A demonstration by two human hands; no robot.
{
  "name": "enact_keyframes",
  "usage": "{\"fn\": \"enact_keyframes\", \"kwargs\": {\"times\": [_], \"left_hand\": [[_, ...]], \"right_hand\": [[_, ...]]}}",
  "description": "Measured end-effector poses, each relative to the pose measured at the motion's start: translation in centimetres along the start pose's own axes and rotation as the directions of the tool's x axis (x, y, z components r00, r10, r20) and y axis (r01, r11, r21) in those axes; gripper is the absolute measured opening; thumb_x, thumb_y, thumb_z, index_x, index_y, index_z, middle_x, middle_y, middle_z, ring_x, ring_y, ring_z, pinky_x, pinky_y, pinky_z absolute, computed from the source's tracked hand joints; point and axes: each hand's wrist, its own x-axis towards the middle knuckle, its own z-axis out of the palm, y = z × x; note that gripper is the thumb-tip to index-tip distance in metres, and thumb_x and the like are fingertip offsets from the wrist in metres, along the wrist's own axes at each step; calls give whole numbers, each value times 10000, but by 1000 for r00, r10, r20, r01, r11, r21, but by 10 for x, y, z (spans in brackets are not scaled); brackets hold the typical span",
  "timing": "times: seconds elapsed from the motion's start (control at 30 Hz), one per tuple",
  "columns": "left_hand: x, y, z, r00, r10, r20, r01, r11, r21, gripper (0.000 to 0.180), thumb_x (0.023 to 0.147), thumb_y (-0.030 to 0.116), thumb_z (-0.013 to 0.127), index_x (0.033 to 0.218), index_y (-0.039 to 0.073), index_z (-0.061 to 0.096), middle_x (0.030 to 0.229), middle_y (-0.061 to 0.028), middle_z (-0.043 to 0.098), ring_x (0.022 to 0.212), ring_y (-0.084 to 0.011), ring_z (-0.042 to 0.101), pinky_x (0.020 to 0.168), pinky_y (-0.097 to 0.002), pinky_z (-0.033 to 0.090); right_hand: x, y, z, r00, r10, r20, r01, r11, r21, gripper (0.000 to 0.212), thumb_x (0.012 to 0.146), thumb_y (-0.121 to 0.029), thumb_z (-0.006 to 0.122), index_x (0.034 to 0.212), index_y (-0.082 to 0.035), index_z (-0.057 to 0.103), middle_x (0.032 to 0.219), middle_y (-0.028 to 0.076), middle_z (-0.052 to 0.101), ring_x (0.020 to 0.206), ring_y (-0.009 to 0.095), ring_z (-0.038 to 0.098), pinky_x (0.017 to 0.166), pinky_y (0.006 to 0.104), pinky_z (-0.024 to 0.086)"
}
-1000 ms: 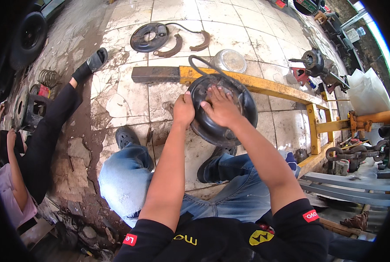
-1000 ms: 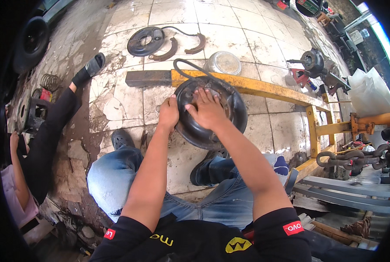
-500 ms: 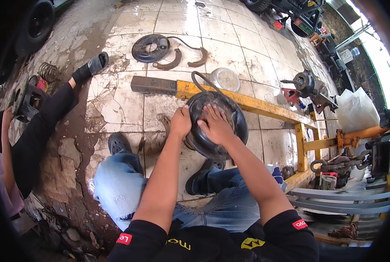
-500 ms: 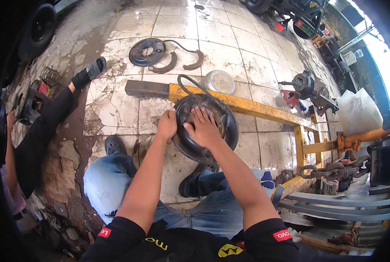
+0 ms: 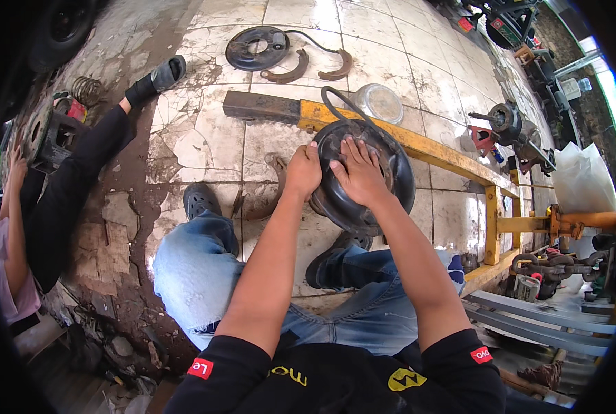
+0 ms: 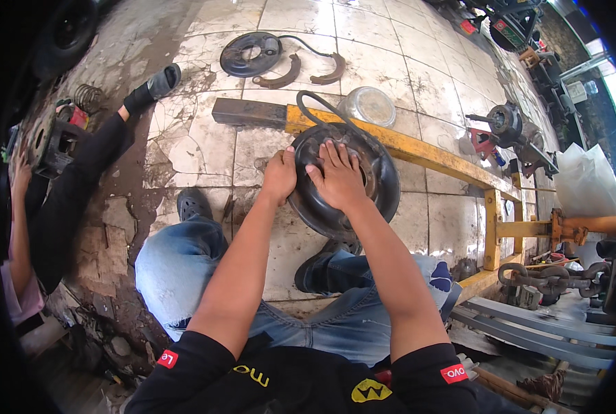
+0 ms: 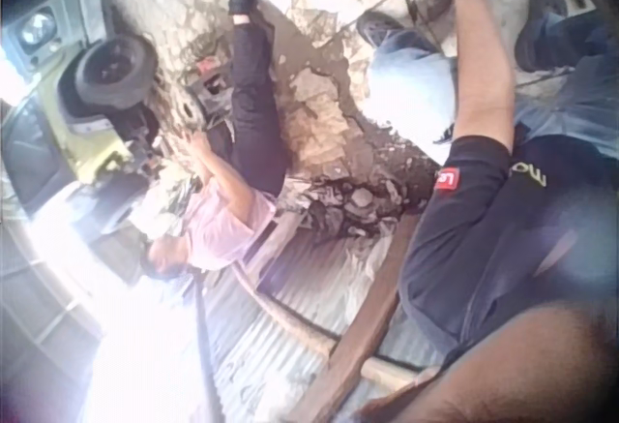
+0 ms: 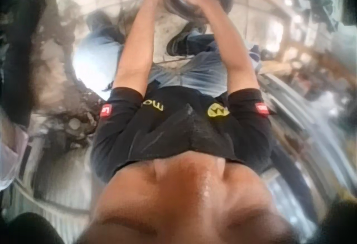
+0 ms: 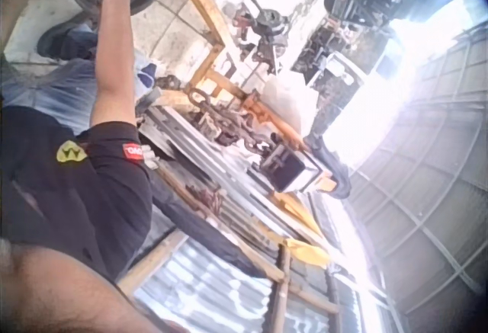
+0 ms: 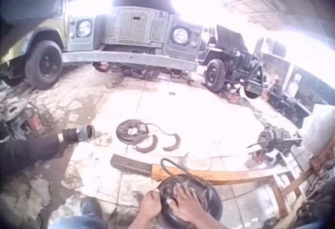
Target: The person sits on the floor and scrubs the inside surface of a brake drum with a small abrasive pad. The person repeatedly rotates the drum and scrubs different areas of the inner surface.
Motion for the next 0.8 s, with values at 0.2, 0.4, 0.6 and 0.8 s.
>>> {"fn": "enact_keyframes", "kwargs": {"times": [0.2, 0.4, 0.6, 0.8], "left_hand": [[-2, 6, 1, 1000, -10, 22, 11, 999, -44, 494, 1026, 384, 371, 1083, -55, 591, 1037, -308, 634, 1019, -454, 600, 889, -459, 454], [-6, 5, 2, 1000, -4, -12, 4, 1000, -14, 505, 1031, 392, 363, 1083, -57, 587, 1047, -307, 632, 1019, -455, 599, 886, -456, 457], [-3, 7, 1, 1000, -14, 9, 14, 1000, 4, 514, 1030, 399, 365, 1108, -59, 586, 1057, -309, 629, 1021, -461, 595, 885, -458, 457], [-4, 3, 4, 1000, 17, 17, -16, 999, -36, 515, 1030, 397, 370, 1110, -65, 584, 1061, -311, 628, 1027, -464, 592, 893, -454, 457]], "right_hand": [[-6, 13, -6, 996, -88, -25, 88, 996, 19, 686, 997, -548, 320, 1478, -60, 357, 1578, 128, 257, 1465, 339, 194, 1182, 496, 151], [-5, 5, -3, 999, -46, -19, 45, 999, -23, 683, 992, -541, 351, 1466, -50, 376, 1577, 134, 256, 1458, 342, 214, 1177, 486, 183], [-1, 14, -6, 999, -39, -35, 38, 999, -40, 685, 980, -549, 373, 1453, -55, 400, 1562, 133, 294, 1449, 331, 247, 1162, 508, 218], [-7, 24, -12, 996, -88, -3, 88, 995, -45, 687, 976, -551, 379, 1458, -61, 392, 1567, 126, 284, 1454, 321, 242, 1171, 495, 209]]}}
